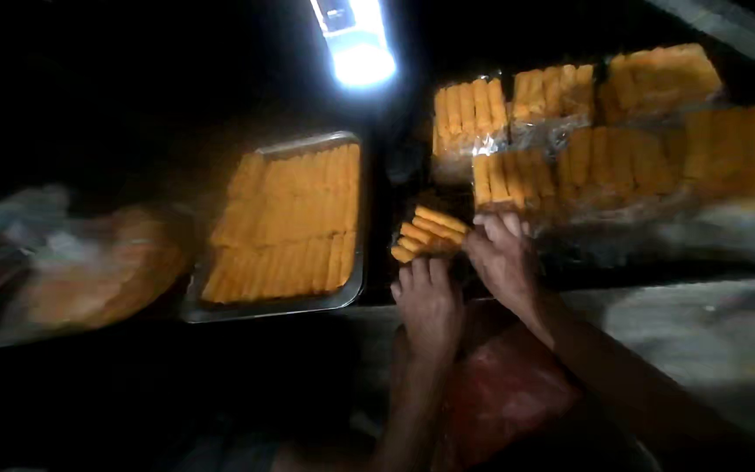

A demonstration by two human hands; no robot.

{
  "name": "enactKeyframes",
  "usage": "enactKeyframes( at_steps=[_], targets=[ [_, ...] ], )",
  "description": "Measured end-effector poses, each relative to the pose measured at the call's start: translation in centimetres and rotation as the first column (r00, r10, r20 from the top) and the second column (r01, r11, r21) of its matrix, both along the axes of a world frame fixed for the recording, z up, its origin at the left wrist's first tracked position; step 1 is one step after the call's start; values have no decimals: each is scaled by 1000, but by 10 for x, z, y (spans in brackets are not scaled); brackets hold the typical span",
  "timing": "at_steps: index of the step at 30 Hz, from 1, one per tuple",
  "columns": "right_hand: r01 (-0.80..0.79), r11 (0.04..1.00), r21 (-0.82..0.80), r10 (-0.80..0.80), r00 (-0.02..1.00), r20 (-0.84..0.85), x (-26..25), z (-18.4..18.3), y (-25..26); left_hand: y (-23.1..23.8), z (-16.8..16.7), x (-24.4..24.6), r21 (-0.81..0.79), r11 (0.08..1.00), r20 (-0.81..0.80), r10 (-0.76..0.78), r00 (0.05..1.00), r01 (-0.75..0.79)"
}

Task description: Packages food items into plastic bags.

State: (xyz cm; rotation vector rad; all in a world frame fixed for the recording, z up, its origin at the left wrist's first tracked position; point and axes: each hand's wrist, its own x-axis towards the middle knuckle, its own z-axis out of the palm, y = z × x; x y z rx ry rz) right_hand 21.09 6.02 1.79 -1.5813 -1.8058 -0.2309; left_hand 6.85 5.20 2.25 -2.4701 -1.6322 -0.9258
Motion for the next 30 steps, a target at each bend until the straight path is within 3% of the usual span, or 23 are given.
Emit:
enactKeyframes(
  at_steps=[6,12,16,25,30],
  targets=[
    [-134,990,36,135,991,-24,-12,2,-32,-20,6,-38,-85,996,16,37,999,-35],
    [-277,927,-255,242,957,-159,-24,4,-21,-33,-3,-39,-176,982,66,80,995,-68],
    [-267,921,-284,233,961,-149,-32,4,-12,-30,-3,-45,-298,954,132,70,989,-28],
    [-223,950,-218,191,968,-161,-44,3,2,-34,-3,-51,-220,974,164,89,983,-51],
    [-282,893,-351,240,957,-161,-44,14,-2,-35,-5,-56,-266,964,215,73,974,-14]
  ],
)
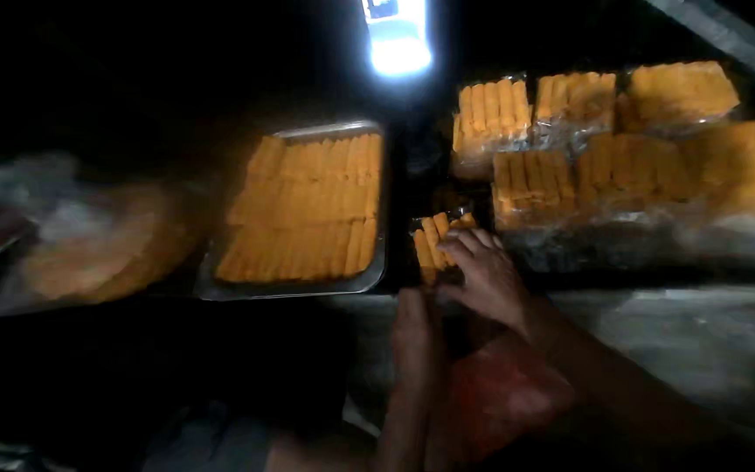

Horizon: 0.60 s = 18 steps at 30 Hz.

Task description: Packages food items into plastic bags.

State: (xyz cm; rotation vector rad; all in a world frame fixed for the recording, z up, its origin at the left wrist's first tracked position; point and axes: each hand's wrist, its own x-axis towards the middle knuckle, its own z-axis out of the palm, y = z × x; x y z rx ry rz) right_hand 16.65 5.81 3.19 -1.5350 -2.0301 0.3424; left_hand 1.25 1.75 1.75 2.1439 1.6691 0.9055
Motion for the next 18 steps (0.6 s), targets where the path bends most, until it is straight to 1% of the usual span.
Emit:
enactKeyframes(
  at_steps=[4,7,10,12,15,18],
  targets=[
    [97,992,81,-100,995,23,-11,-6,8,-4,3,2,-28,998,-26,-62,998,61],
    [95,992,86,-97,995,24,-13,-7,13,-3,2,0,-8,998,-31,-56,998,56],
    [89,989,117,-89,996,-8,-6,-7,3,-1,4,-5,-11,998,-48,-60,997,60],
    [126,981,145,-124,992,-21,2,-9,-12,2,6,-5,44,997,-93,-52,994,56],
    [206,966,154,-203,979,-33,14,-15,-32,13,4,2,197,976,-142,-68,988,95],
    [245,952,182,-233,969,-86,17,-20,-42,34,1,17,261,944,-149,-167,975,201]
  ],
)
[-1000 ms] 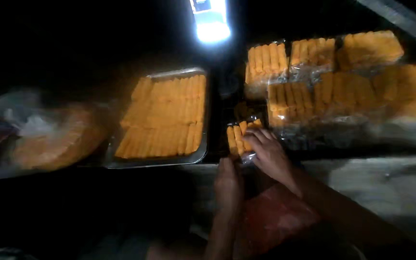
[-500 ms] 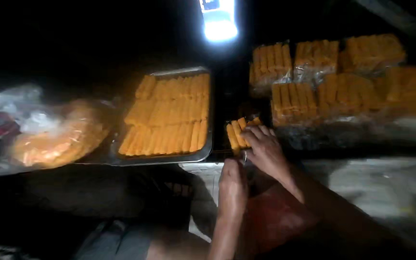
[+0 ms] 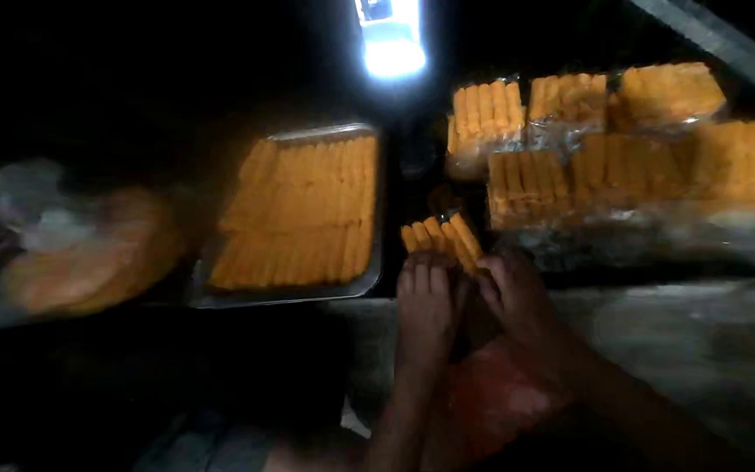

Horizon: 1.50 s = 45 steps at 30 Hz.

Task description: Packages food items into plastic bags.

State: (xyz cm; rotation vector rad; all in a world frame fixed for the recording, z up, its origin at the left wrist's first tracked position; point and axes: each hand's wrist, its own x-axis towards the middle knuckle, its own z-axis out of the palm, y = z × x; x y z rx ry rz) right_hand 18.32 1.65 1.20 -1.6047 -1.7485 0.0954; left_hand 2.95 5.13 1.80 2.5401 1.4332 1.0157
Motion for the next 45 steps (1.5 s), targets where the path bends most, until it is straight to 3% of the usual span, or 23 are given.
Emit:
enactKeyframes(
  at_steps=[3,8,14,19,23,26,32,35,40,45],
  targets=[
    [-9,999,-51,8,999,-33,0,2,-1,21,-4,12,-52,996,12,-65,998,66],
    [-55,983,-173,38,995,-97,5,12,-3,32,-2,16,-117,993,-57,-25,998,18],
    [-29,997,-73,21,995,-102,3,3,1,30,5,17,-188,979,-72,-87,994,72],
    [-45,998,-53,38,991,-130,5,2,-1,34,-1,28,-46,999,-119,-4,993,-2],
    [-43,998,-45,38,994,-104,7,2,0,37,-3,33,-27,999,-114,44,993,-47],
    [-30,998,-47,25,993,-111,7,4,0,24,5,25,-82,995,-145,45,988,-57],
    [-54,998,23,57,989,-136,13,5,-5,-33,27,-10,-205,953,-252,170,953,-224],
    [-153,977,148,184,957,-224,10,17,-14,-48,46,-25,-201,968,-156,120,980,-151],
    [-341,910,235,408,832,-376,30,77,-27,-41,110,-45,-183,969,217,-125,968,166],
    [-331,895,298,423,841,-338,57,121,-6,2,154,-18,-187,954,299,-172,939,234]
  ],
)
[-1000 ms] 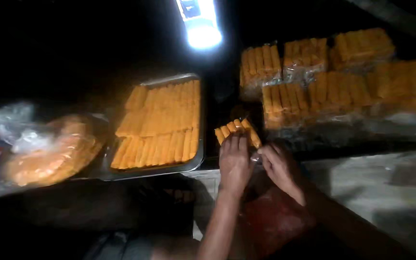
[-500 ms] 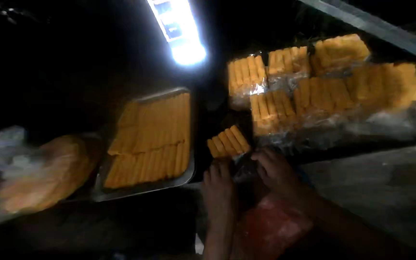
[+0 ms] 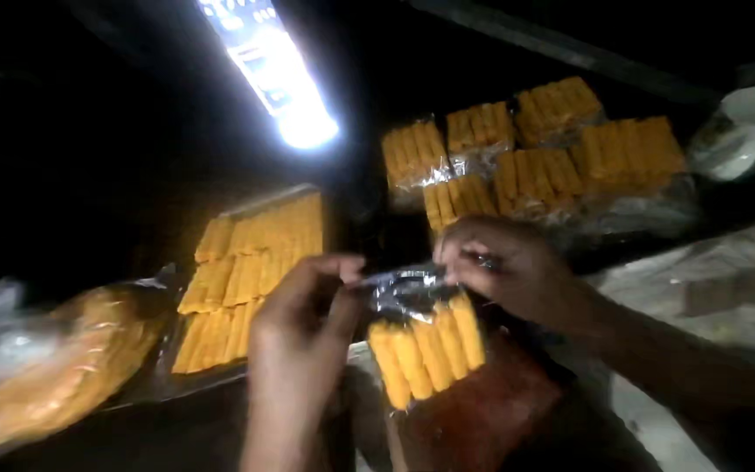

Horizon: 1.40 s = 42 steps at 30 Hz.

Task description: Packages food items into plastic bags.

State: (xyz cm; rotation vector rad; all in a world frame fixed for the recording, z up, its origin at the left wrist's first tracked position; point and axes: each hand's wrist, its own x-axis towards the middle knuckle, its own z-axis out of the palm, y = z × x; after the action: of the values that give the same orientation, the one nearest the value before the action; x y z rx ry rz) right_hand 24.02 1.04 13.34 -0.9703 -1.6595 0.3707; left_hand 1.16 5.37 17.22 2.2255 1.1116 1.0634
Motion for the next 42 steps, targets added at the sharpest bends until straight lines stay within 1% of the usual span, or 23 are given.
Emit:
enactKeyframes(
  at_steps=[3,5,6,8,10,13,15,16,20,21,23,25,26,28,30,32,33,34,36,37,38,40,42],
  targets=[
    [59,998,7,-59,997,-50,20,29,16,27,25,27,19,999,-2,-31,1000,31],
    [120,988,101,-115,992,-60,33,41,27,41,35,51,78,996,37,-47,998,44],
    [166,977,135,-160,986,-54,39,42,31,46,35,62,92,995,52,-56,997,51],
    [302,944,136,-307,952,16,49,32,35,58,18,80,103,990,25,-100,995,97],
    [421,904,78,-428,892,143,58,5,35,69,-15,95,36,994,-48,-102,994,104],
    [520,849,-96,-467,823,324,62,-42,25,68,-72,106,-98,991,-187,-112,976,95],
    [551,805,-218,-443,804,396,59,-58,13,57,-94,105,-137,986,-200,-126,972,100],
    [559,801,-215,-445,795,412,57,-64,7,50,-100,99,-121,987,-184,-125,975,104],
    [541,841,-26,-492,782,382,47,-74,-22,14,-106,51,-30,996,-81,-86,993,84],
    [525,851,3,-487,788,377,42,-77,-31,5,-110,33,-39,997,-63,-66,996,63],
    [447,894,-28,-400,826,398,31,-87,-52,-20,-122,-4,-136,991,-89,-2,996,-11],
    [325,940,-107,-253,871,421,17,-106,-68,-46,-136,-39,-278,949,-213,93,973,-152],
    [273,945,-180,-176,889,423,9,-119,-76,-60,-145,-56,-338,913,-283,133,950,-228],
    [168,901,-399,-8,928,372,-7,-142,-89,-88,-163,-83,-452,812,-388,194,901,-369],
    [103,813,-573,114,937,330,-27,-153,-95,-116,-180,-99,-549,696,-454,218,864,-464],
    [20,613,-790,280,929,241,-49,-150,-94,-143,-193,-101,-637,600,-455,214,865,-483],
    [-5,510,-860,351,914,203,-61,-149,-91,-154,-201,-101,-696,559,-419,194,887,-451],
    [-12,401,-916,424,889,174,-73,-151,-86,-163,-210,-100,-738,539,-374,175,911,-407],
    [-9,242,-970,532,838,125,-98,-161,-80,-175,-223,-93,-771,534,-308,165,937,-348],
    [-7,206,-978,567,816,114,-108,-166,-80,-177,-223,-87,-780,532,-293,157,943,-331],
    [-11,196,-981,597,794,111,-116,-170,-79,-177,-222,-81,-772,542,-295,160,942,-334],
    [-14,241,-970,610,779,141,-121,-173,-80,-173,-215,-73,-736,579,-321,159,934,-351],
    [-27,261,-965,561,817,129,-115,-169,-79,-170,-211,-67,-657,656,-354,166,920,-372]
  ],
)
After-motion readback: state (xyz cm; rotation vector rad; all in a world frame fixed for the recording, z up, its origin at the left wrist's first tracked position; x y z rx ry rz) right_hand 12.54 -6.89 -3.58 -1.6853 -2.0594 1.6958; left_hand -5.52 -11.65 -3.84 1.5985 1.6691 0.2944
